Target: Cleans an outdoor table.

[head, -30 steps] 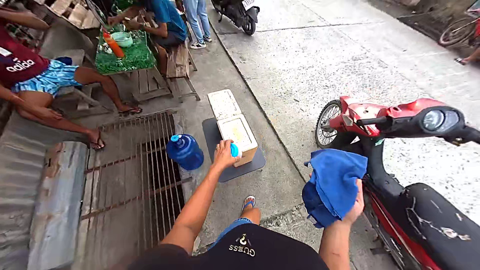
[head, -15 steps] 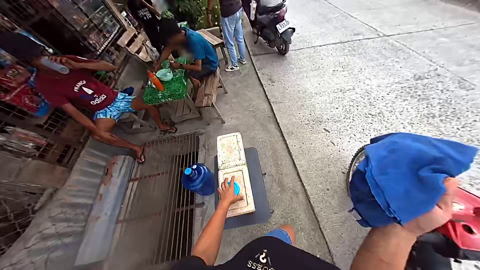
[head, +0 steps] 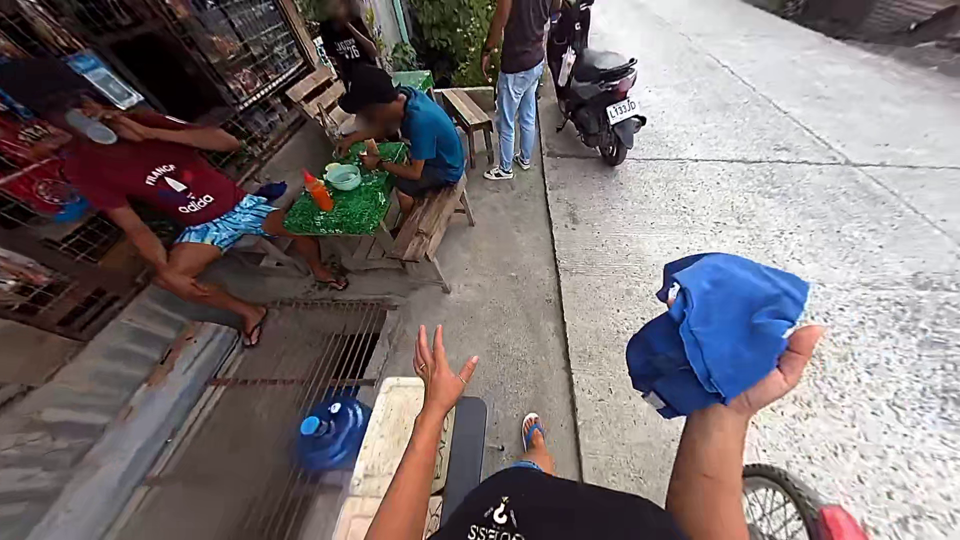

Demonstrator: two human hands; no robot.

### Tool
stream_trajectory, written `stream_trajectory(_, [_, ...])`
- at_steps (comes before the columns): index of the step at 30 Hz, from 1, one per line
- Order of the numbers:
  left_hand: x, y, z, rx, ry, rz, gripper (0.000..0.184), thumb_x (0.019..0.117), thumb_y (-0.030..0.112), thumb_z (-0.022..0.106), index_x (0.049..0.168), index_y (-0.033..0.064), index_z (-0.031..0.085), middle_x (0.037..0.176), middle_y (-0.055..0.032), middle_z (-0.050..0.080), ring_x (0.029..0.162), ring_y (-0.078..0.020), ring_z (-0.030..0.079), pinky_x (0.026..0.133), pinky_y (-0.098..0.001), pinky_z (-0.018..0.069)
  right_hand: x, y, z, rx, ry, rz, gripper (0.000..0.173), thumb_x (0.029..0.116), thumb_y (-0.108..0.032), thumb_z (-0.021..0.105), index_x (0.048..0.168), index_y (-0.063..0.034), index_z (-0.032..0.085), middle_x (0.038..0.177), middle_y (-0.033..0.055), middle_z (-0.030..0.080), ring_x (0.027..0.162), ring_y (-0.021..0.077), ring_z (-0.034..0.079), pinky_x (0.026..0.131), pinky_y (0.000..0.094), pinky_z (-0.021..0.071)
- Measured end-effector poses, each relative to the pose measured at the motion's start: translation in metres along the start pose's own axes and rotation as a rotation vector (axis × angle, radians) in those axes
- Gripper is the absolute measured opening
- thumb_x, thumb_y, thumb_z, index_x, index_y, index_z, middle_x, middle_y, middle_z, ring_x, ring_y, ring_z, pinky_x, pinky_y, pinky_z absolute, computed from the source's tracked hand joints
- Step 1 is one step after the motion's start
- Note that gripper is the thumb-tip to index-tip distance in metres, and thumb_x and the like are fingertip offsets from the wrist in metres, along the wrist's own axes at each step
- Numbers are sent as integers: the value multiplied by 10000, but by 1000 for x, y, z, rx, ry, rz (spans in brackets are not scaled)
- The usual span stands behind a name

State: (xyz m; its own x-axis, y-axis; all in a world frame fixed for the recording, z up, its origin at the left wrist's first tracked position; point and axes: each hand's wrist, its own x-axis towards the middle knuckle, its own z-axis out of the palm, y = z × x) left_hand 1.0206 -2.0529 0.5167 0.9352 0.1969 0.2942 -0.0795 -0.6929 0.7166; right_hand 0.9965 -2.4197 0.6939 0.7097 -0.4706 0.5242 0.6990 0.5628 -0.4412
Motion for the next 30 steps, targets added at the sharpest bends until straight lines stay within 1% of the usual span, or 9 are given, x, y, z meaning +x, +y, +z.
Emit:
stream_trajectory(2, [63,13,33,-38,-36,-20,917,879,551,695,1548,-2,400,1659,-319,149,1524,-542,134,1186,-733,120,66,43,-33,-10,19,65,430,1068,-411,362,1165,-130,673,1082,31,741,1075,164,695,961,408,571])
stream_trajectory(4, [124,39,64,-91,-67,-30,673,946,449,649,1447,11,544,1600,-295,327,1486,-508,278,1187,-686,202,132,78,-55,-65,77,110,430,1073,-390,314,1162,-130,645,1063,32,739,1061,187,699,954,453,574])
stream_trajectory(6, [179,69,90,-149,-103,-55,396,1034,289,526,1188,-35,695,1318,-266,603,1267,-434,545,1093,-587,400,185,108,-69,-107,129,142,469,1090,-357,224,1172,-122,622,1061,24,738,1060,174,699,955,434,575])
stream_trajectory(7, [204,84,103,-168,-134,-84,402,1067,240,451,1074,-71,706,1139,-255,664,1111,-401,630,1003,-559,475,209,122,-74,-133,159,144,471,1099,-317,189,1153,-132,619,1042,-4,742,1045,134,703,943,385,583])
stream_trajectory(10, [275,108,151,-169,-137,-95,513,1083,267,362,895,-94,674,709,-197,621,690,-340,640,685,-542,504,278,176,-84,-191,229,139,488,1112,-257,134,1127,-119,602,1013,-40,739,1017,69,700,922,294,581])
stream_trajectory(12, [330,101,186,-170,-91,-65,536,1077,290,364,814,-71,660,593,-142,549,566,-288,581,586,-496,473,329,225,-93,-223,238,128,489,1112,-246,124,1128,-119,596,1004,-47,737,1009,59,699,926,282,576])
stream_trajectory(14, [392,81,213,-156,-58,-83,545,1077,297,359,784,-63,644,576,-125,528,552,-269,564,575,-481,465,385,286,-103,-232,221,125,497,1114,-235,113,1129,-124,597,994,-55,737,1007,45,695,924,272,573])
stream_trajectory(21, [595,16,267,-8,146,-408,574,1103,286,320,924,-149,650,743,-271,616,762,-423,641,756,-617,486,603,539,-127,24,24,330,538,1109,-326,132,1116,-171,647,1020,-35,733,1015,75,690,896,318,578])
stream_trajectory(30, [850,-29,325,20,235,-538,559,1096,301,355,803,-105,604,637,-160,511,629,-290,539,656,-519,449,781,882,-90,361,-146,756,478,1114,-391,234,1238,-167,637,1146,10,718,1103,114,675,951,356,566])
